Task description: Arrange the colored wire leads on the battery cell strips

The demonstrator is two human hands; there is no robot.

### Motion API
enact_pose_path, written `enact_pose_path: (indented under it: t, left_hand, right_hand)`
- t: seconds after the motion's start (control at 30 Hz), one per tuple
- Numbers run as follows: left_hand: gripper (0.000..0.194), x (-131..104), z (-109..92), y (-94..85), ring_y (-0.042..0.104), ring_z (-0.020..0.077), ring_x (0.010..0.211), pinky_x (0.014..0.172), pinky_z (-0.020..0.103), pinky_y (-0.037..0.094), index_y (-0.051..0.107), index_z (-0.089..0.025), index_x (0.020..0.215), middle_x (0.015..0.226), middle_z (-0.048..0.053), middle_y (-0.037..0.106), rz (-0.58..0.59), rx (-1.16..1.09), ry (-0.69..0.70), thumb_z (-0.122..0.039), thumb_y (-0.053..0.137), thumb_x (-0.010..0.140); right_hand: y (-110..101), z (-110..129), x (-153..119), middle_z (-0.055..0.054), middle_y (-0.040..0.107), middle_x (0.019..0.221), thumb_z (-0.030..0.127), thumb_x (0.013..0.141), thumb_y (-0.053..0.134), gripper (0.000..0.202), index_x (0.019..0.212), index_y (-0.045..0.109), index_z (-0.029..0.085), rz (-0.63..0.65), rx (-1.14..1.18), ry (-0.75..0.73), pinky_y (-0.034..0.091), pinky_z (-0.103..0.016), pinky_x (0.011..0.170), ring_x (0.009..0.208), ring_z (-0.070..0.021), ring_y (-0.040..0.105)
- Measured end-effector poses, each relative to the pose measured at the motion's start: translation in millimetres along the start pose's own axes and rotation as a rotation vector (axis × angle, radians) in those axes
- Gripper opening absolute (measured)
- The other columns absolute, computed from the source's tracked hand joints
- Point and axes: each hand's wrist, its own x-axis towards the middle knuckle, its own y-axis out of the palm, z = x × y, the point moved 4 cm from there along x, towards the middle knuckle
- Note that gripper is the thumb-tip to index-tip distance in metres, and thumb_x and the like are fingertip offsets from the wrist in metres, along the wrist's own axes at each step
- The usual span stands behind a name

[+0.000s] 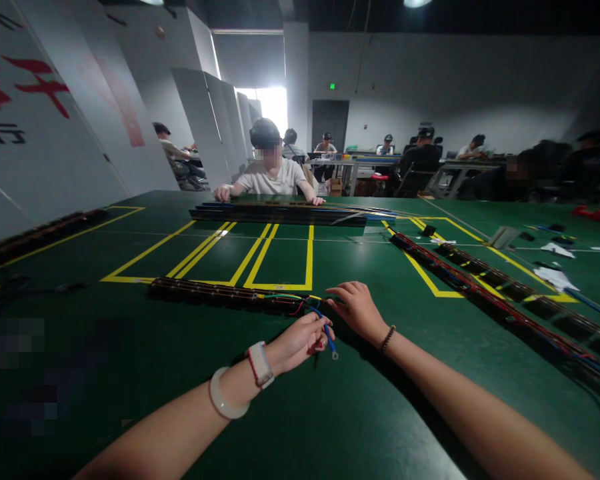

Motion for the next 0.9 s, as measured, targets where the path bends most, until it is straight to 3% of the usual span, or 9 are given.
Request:
enact_pose_path:
  t: [0.17, 0.4, 0.53, 0.63, 0.9]
  left_hand:
    - [0.01, -1.8, -1.7, -2.6, 0.045, 0.0035, 0.046, 0.043, 0.016, 0.026, 0.046, -0.014, 0.087, 0.072, 0.003, 0.057, 0.002, 0.049, -0.043, -0.024, 0.045, 0.086]
    - [0.026, -5.3, -10.0, -4.0, 0.039, 0.0032, 0.04, 0.042, 0.017, 0.024, 0.045, -0.015, 0.081, 0.06, 0.0, 0.055, -0.045, 0.268, -0.044, -0.041, 0.047, 0.082]
    - [0.033, -5.9, -18.2, -9.1, 0.03, 0.0034, 0.035, 0.039, 0.018, 0.019, 0.047, -0.015, 0.076, 0.052, -0.004, 0.051, -0.056, 0.555, -0.066, -0.048, 0.044, 0.081]
    - [0.035, -7.1, -26.6, -12.4, 0.032, 0.0058, 0.034, 0.04, 0.019, 0.022, 0.048, -0.016, 0.067, 0.046, -0.004, 0.047, -0.076, 0.816, -0.057, -0.047, 0.041, 0.082]
    - [0.029, -22.2, -46.7, -3.4, 0.039, 0.0119, 0.044, 0.053, 0.024, 0.025, 0.051, -0.019, 0.054, 0.049, 0.0, 0.048, -0.176, 1.367, 0.148, -0.032, 0.051, 0.079]
  right_hand:
    - [6.7, -26.9, -12.0, -0.005, 0.062, 0.075, 0.04, 0.088, 0.045, 0.028, 0.085, 0.067, 0.022, 0.126, -0.039, 0.045, 0.031, -0.029, 0.073, 0.077, -0.0164, 0.05]
    - [10.6, -31.6, -6.5, -0.003, 0.061, 0.072, 0.041, 0.087, 0.048, 0.027, 0.082, 0.067, 0.021, 0.114, -0.05, 0.093, 0.03, -0.026, 0.067, 0.074, -0.0147, 0.049]
    - [11.0, -32.1, -5.8, -0.003, 0.06, 0.072, 0.041, 0.087, 0.048, 0.029, 0.081, 0.066, 0.02, 0.108, -0.04, 0.098, 0.03, -0.026, 0.067, 0.072, -0.0148, 0.049]
    - [11.9, -33.8, -5.6, -0.003, 0.06, 0.073, 0.04, 0.087, 0.048, 0.028, 0.08, 0.066, 0.02, 0.108, -0.046, 0.114, 0.03, -0.026, 0.067, 0.072, -0.0147, 0.049]
    - [10.2, -34.9, -5.6, -0.003, 0.06, 0.073, 0.04, 0.086, 0.049, 0.027, 0.079, 0.066, 0.02, 0.104, -0.038, 0.134, 0.031, -0.025, 0.066, 0.071, -0.0143, 0.049]
